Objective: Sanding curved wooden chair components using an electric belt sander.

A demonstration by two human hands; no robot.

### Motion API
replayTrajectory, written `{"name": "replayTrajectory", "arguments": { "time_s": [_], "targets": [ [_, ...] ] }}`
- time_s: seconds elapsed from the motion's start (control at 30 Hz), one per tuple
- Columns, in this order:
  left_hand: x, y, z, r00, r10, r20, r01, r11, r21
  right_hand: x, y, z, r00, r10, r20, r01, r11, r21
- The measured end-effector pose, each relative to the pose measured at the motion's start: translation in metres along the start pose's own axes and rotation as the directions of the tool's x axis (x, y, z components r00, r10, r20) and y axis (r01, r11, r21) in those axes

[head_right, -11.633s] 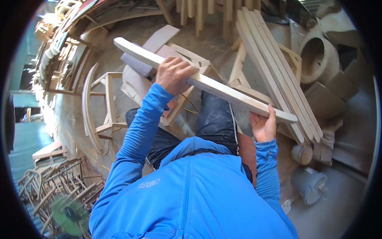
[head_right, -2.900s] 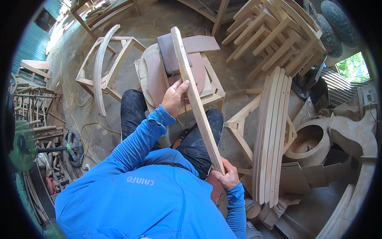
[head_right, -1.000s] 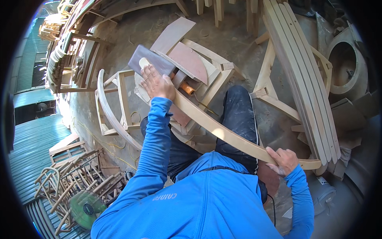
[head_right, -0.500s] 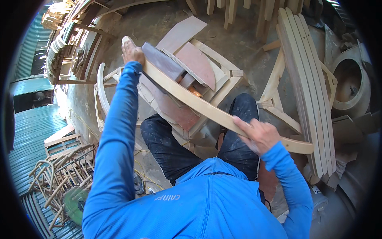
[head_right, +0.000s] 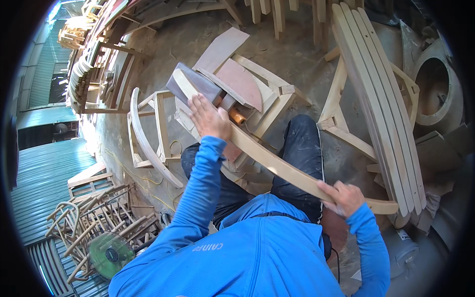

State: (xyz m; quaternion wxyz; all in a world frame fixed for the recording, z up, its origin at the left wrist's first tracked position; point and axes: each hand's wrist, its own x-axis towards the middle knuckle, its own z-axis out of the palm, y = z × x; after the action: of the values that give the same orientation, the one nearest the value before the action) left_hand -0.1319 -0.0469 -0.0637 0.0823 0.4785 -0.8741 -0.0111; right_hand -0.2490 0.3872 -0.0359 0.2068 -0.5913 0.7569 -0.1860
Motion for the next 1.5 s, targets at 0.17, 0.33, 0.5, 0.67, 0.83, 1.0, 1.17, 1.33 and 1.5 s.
{"name": "replayTrajectory", "arguments": {
  "time_s": [0.17,0.33,0.5,0.67,0.83,1.0,1.17,1.33,1.5],
  "targets": [
    [0.02,-0.011,0.005,0.999,0.037,-0.023,-0.037,0.999,0.007,0.018,-0.002,0.0,0.999,-0.043,0.03,0.041,0.997,0.069],
    [0.101,-0.059,0.016,0.995,0.033,-0.093,-0.038,0.998,-0.048,0.103,-0.021,-0.004,0.997,-0.063,0.051,0.063,0.998,0.0],
    [0.199,-0.11,0.021,0.989,0.033,-0.144,-0.045,0.996,-0.079,0.195,-0.049,0.001,0.996,-0.079,-0.045,0.077,0.996,-0.055],
    [0.299,-0.156,0.023,0.983,0.073,-0.169,-0.087,0.993,-0.078,0.284,-0.085,0.006,0.998,-0.023,-0.06,0.018,0.997,-0.079],
    [0.306,-0.142,0.019,0.993,-0.035,-0.111,0.035,0.999,-0.002,0.347,-0.107,0.021,0.996,0.038,-0.077,-0.042,0.998,-0.054],
    [0.217,-0.096,0.016,0.993,-0.043,-0.105,0.035,0.996,-0.08,0.349,-0.115,0.025,0.993,0.085,-0.082,-0.087,0.996,-0.031],
    [0.109,-0.059,0.005,0.991,-0.094,-0.098,0.09,0.995,-0.048,0.262,-0.102,0.023,0.999,0.039,0.021,-0.039,0.999,-0.017],
    [0.011,-0.007,0.004,0.993,-0.095,-0.073,0.091,0.994,-0.053,0.126,-0.055,0.027,0.996,-0.031,0.087,0.029,0.999,0.03],
    [0.016,-0.018,0.003,0.989,-0.126,-0.081,0.116,0.986,-0.119,0.02,-0.009,0.012,0.997,-0.055,0.051,0.055,0.998,-0.002]
  ]
}}
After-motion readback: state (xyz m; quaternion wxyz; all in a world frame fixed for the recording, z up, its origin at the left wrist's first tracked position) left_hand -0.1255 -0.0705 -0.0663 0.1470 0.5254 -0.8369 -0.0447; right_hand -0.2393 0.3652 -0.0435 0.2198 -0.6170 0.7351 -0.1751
